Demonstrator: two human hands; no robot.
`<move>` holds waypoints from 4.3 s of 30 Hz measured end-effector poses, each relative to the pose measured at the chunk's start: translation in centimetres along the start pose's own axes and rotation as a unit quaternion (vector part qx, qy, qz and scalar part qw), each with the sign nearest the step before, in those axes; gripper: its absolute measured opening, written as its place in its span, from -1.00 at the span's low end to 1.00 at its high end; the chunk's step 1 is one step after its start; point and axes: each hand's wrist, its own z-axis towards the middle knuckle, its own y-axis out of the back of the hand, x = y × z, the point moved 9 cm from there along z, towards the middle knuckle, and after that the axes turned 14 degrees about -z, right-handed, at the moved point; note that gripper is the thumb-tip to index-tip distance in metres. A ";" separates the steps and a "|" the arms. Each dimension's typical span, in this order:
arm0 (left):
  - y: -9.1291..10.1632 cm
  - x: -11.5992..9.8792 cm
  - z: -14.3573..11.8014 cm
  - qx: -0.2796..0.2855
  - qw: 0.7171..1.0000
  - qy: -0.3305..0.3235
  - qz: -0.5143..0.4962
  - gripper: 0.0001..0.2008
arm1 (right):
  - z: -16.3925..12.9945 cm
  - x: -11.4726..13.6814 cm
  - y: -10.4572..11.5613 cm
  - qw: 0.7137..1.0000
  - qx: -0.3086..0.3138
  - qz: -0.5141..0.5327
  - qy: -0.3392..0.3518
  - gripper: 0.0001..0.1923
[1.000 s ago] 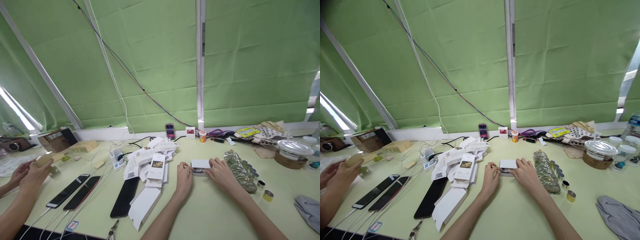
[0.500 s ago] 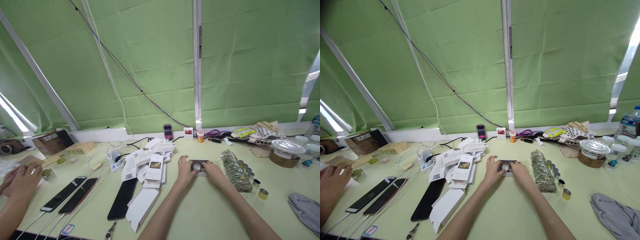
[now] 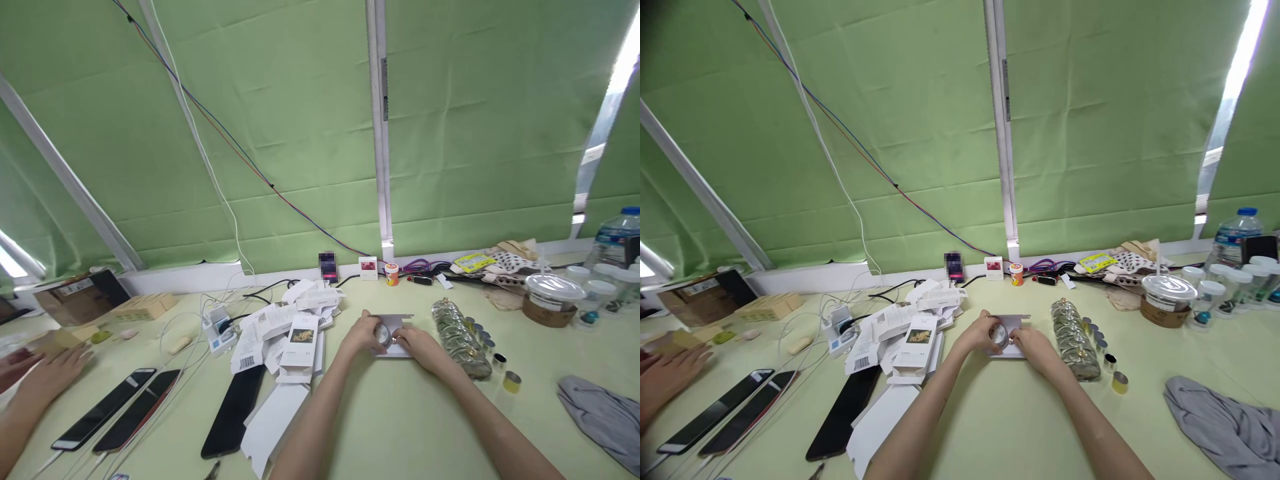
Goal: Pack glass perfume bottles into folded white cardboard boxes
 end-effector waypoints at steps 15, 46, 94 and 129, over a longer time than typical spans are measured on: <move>1.7 -0.3 -2.2 -0.139 0.988 -0.036 -0.064 -0.30 | -1.6 -1.0 0.7 0.972 -0.095 0.161 -0.140 -0.79; -10.1 -7.8 -8.7 -0.126 0.934 0.019 -0.333 -0.48 | -22.4 -13.2 3.4 0.911 -0.219 0.005 -0.349 -0.62; -2.2 1.0 -6.8 -0.287 0.893 0.105 0.332 -0.52 | 16.0 2.6 10.7 0.952 -0.122 -0.274 -0.058 -0.67; 0.6 -5.7 -10.7 -0.160 0.940 -0.160 -0.256 -0.24 | -4.3 4.6 5.3 0.966 -0.056 0.252 0.023 -0.64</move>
